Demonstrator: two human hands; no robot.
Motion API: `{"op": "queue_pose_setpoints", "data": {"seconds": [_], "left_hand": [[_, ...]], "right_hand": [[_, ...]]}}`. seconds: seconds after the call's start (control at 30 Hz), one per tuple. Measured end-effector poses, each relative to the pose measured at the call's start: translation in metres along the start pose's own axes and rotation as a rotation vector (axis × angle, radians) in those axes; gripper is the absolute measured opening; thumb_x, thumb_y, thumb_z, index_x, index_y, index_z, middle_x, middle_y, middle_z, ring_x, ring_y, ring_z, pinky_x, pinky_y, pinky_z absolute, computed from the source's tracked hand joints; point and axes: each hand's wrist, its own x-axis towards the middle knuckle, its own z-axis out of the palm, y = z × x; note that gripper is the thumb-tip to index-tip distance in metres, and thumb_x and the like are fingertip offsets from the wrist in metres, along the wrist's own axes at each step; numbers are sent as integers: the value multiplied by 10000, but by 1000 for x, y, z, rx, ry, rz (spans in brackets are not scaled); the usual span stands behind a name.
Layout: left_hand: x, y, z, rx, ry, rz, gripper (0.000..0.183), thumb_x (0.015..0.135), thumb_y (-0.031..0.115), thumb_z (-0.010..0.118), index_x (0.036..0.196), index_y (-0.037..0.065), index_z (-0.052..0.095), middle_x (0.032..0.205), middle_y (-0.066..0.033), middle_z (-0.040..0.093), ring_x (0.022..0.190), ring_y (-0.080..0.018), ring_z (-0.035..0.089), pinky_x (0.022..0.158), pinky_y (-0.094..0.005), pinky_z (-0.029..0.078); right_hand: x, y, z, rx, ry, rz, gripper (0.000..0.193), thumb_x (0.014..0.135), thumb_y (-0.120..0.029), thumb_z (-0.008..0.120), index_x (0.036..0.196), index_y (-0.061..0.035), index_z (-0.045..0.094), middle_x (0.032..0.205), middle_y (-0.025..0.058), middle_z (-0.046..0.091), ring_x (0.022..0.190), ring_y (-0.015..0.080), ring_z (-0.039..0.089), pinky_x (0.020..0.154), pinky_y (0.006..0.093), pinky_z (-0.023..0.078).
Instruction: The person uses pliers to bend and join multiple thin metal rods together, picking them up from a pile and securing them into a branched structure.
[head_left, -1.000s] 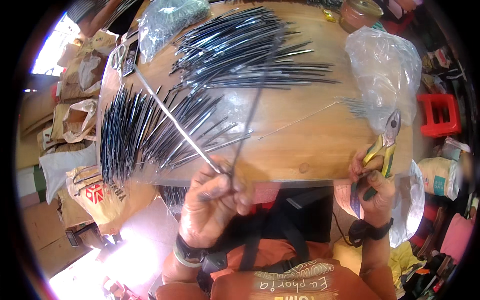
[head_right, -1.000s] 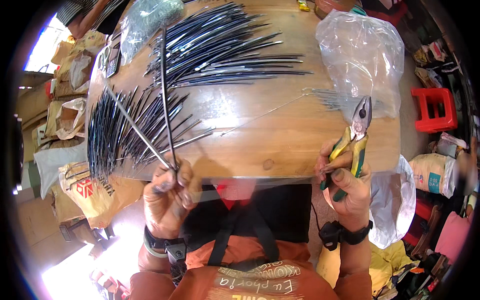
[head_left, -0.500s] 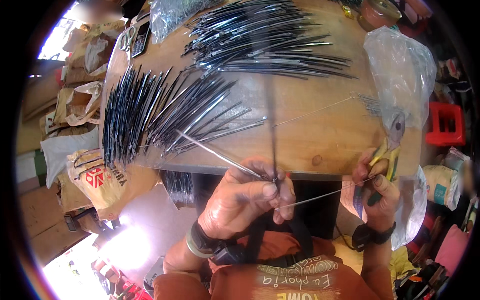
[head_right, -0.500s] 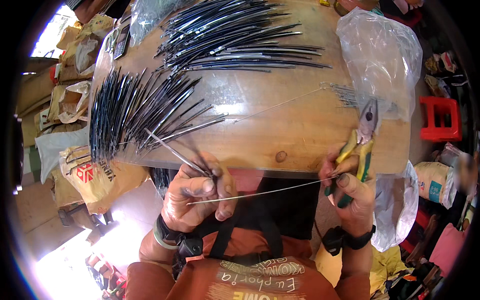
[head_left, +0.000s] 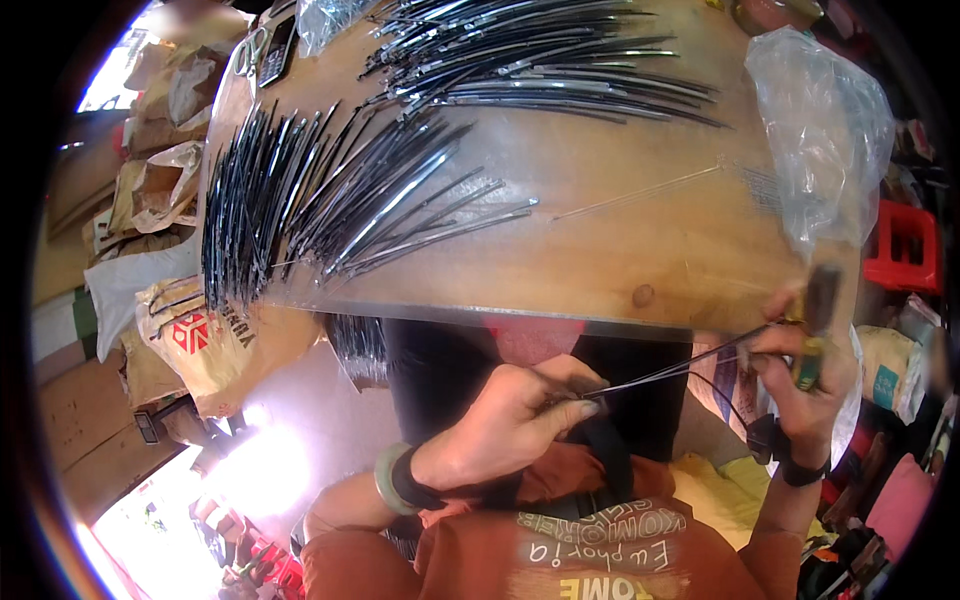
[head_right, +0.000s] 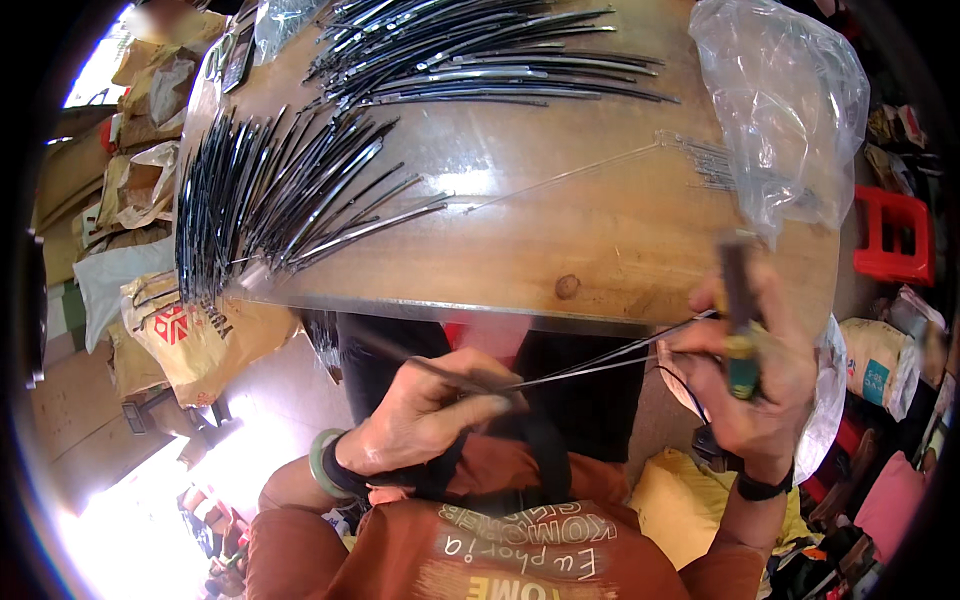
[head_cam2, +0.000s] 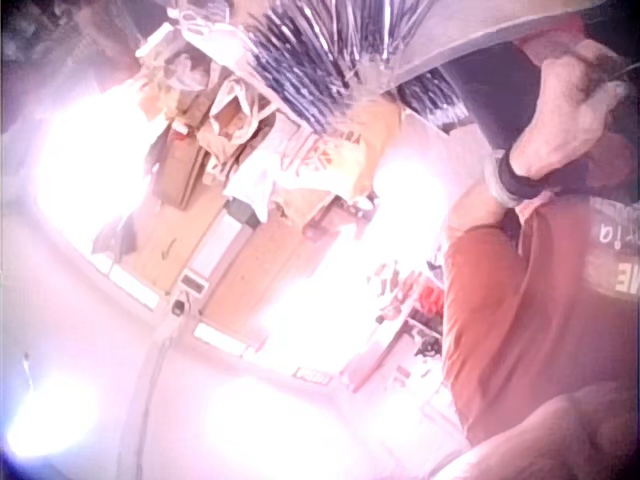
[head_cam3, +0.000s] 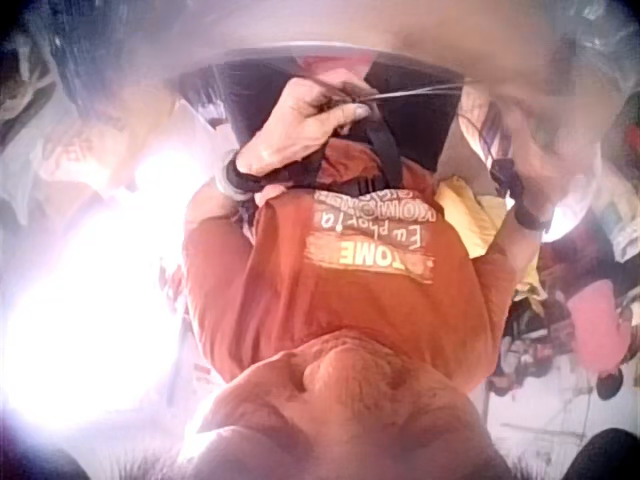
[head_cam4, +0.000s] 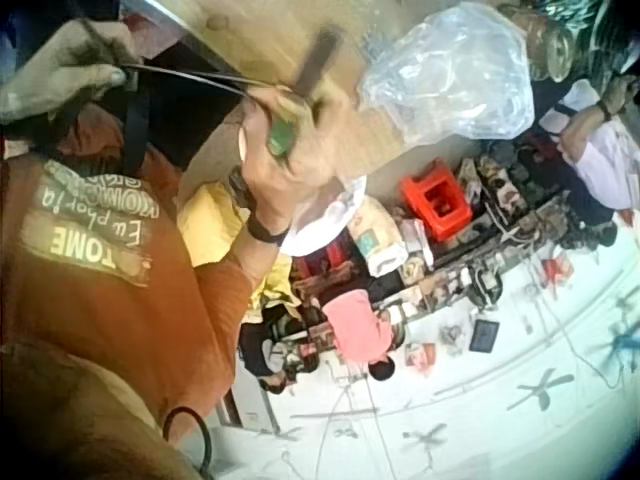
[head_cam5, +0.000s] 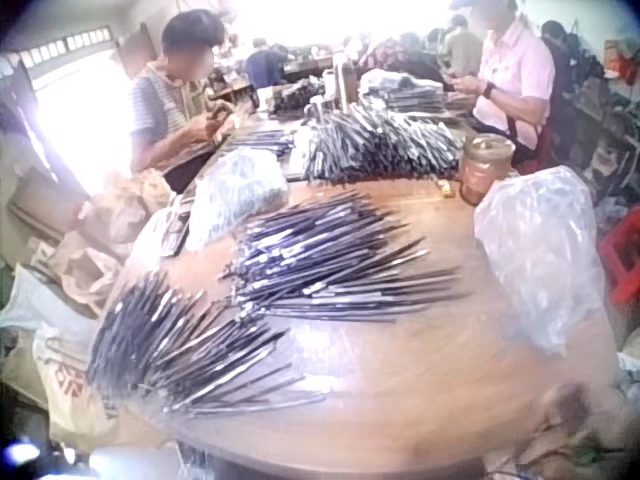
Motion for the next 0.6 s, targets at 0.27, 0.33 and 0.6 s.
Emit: {"op": "queue_pose_setpoints", "data": {"seconds": [0.27, 0.33, 0.6], "left_hand": [[6, 6, -25, -49, -208, -397, 127, 905, -2, 600, 1022, -53, 595, 771, -109, 669, 639, -134, 636, 611, -250, 506], [7, 9, -26, -85, -219, -425, 128, 903, 3, 604, 1019, -49, 596, 770, -113, 670, 638, -138, 637, 613, -250, 508], [5, 0, -33, -290, -168, -443, 116, 901, 12, 612, 1007, -35, 604, 790, -108, 680, 662, -146, 648, 644, -249, 520]], "right_hand": [[14, -5, 29, 58, -62, 16, 183, 692, 91, 685, 862, 20, 686, 979, 157, 612, 791, 246, 652, 677, 299, 519], [15, -7, 26, 90, -71, 42, 167, 711, 86, 685, 865, 23, 684, 973, 146, 622, 788, 241, 656, 683, 308, 519], [6, -11, 33, 87, -56, 173, 156, 709, 38, 708, 859, 2, 687, 972, 141, 613, 813, 262, 642, 727, 326, 500]]}}
